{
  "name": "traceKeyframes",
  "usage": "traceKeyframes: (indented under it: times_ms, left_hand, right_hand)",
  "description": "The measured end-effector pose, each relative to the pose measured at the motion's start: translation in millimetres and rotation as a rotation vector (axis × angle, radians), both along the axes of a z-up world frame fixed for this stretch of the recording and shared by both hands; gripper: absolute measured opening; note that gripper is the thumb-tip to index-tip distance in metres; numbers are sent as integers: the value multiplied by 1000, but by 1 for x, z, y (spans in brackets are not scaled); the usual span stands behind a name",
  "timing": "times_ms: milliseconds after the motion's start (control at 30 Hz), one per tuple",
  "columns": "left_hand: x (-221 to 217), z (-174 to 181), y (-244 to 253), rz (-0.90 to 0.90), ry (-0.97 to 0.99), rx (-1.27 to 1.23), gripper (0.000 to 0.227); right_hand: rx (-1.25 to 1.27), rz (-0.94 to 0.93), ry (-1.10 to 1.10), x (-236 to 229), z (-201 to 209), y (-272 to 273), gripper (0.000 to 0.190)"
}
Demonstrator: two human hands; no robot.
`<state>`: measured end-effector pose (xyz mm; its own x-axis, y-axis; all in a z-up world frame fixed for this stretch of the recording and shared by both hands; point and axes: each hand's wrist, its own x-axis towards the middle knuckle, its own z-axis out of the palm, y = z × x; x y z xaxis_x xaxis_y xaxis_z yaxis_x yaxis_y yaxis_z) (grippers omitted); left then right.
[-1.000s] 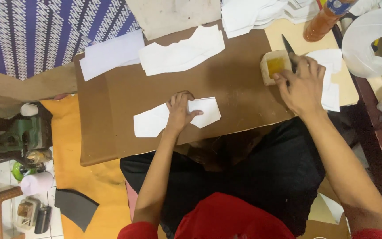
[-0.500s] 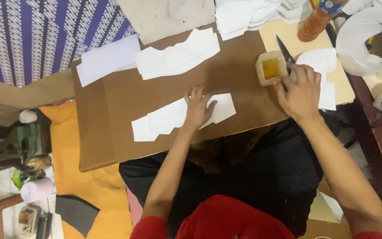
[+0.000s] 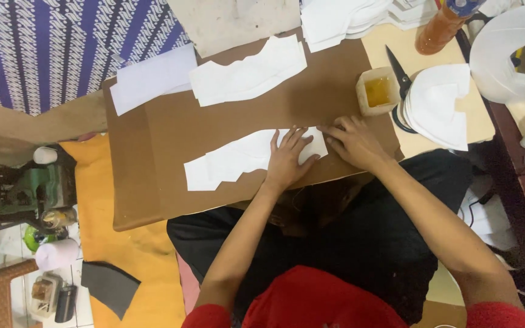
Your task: Applying adhesive to the surface of white leather cutouts on a cardboard workspace in a workshop.
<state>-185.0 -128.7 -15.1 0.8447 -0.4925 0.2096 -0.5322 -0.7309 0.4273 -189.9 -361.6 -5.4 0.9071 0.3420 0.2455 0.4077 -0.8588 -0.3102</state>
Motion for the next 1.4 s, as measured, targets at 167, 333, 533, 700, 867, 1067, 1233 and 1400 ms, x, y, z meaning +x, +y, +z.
traceKeyframes:
  times_ms: [167, 333, 533, 700, 867, 1067, 1233, 1400]
  left_hand:
    - [-1, 2, 1, 0, 19, 17, 50]
    - [-1, 3, 0, 6, 18, 25, 49]
    - [-2, 4, 0, 5, 21, 13, 48]
    - [-2, 7, 0, 2, 32, 18, 48]
    - [-3, 5, 0, -1, 20, -1, 48]
    - [-3, 7, 0, -3, 19, 1, 48]
    - [-1, 5, 1, -11, 32, 4, 46]
    - [20, -12, 13, -51, 84, 40, 34]
  right_hand:
    - [-10, -8, 59, -3, 20, 7, 28]
    - [-1, -20, 104, -2, 17, 6, 28]
    - [8, 0, 100, -6, 12, 2, 28]
    - [-47, 15, 61, -15, 12, 0, 29]
    - [-115, 29, 44, -25, 15, -2, 29]
    - [-166, 56, -14, -38, 16, -5, 27]
    - [-201, 111, -114, -49, 13, -9, 26]
    - [-269, 161, -203, -56, 1, -16, 28]
